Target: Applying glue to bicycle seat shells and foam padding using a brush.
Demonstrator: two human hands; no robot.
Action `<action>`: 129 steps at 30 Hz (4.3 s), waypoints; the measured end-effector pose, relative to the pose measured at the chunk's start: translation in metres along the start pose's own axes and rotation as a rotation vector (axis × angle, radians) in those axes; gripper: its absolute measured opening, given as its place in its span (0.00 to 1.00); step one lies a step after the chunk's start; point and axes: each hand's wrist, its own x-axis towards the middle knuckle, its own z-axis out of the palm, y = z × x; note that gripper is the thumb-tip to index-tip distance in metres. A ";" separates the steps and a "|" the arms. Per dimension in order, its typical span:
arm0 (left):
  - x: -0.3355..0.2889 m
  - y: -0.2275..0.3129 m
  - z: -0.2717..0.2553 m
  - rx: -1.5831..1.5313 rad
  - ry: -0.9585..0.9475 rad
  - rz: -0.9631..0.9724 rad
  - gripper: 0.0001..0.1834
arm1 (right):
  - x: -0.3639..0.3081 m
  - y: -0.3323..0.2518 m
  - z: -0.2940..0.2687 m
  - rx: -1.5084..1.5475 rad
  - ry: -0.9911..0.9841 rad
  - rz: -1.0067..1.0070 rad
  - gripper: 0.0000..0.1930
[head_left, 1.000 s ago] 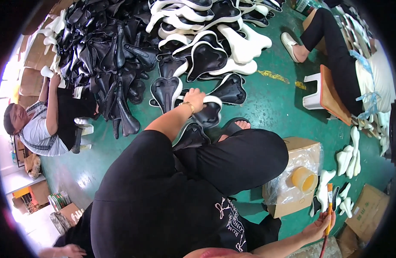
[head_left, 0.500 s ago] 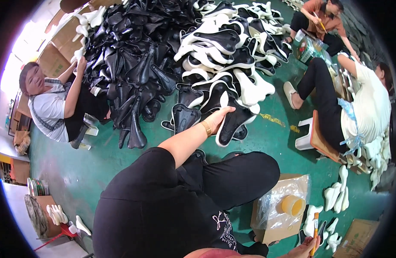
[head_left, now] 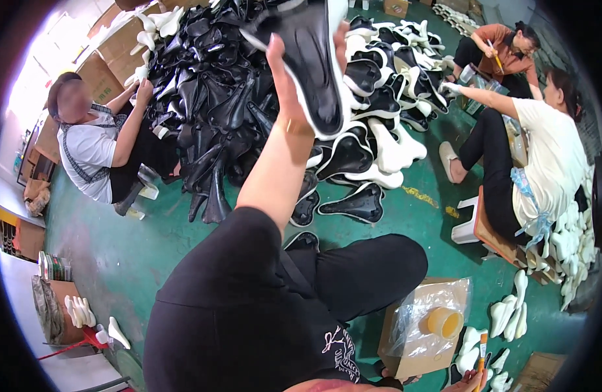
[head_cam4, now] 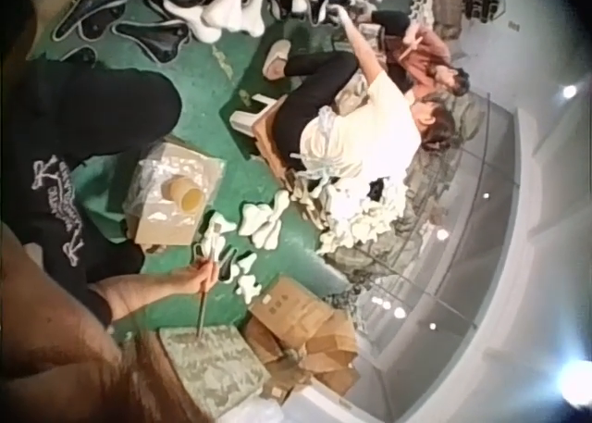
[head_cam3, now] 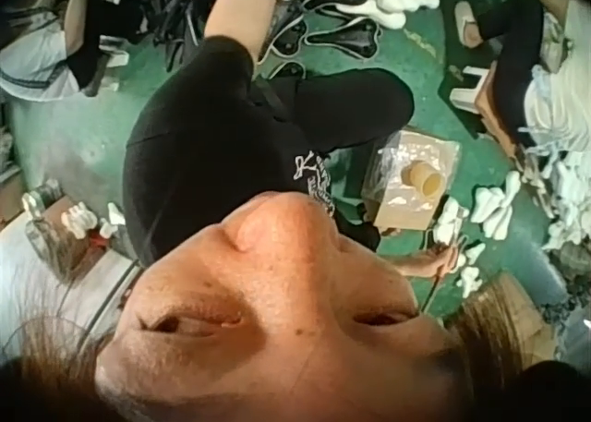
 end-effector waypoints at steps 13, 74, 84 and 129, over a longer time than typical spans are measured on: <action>-0.062 -0.254 0.031 -0.021 -0.036 -1.164 0.36 | -0.013 0.029 -0.003 0.153 -0.008 0.272 0.10; -0.127 -0.361 0.014 0.591 -0.567 -1.583 0.41 | -0.007 0.027 0.009 0.007 -0.101 0.372 0.05; -0.124 -0.361 0.003 0.601 -0.506 -1.553 0.40 | -0.010 0.071 0.027 -0.156 -0.093 0.322 0.07; -0.143 -0.375 0.011 1.021 -0.594 -1.231 0.44 | -0.002 0.038 0.025 0.224 0.065 0.417 0.04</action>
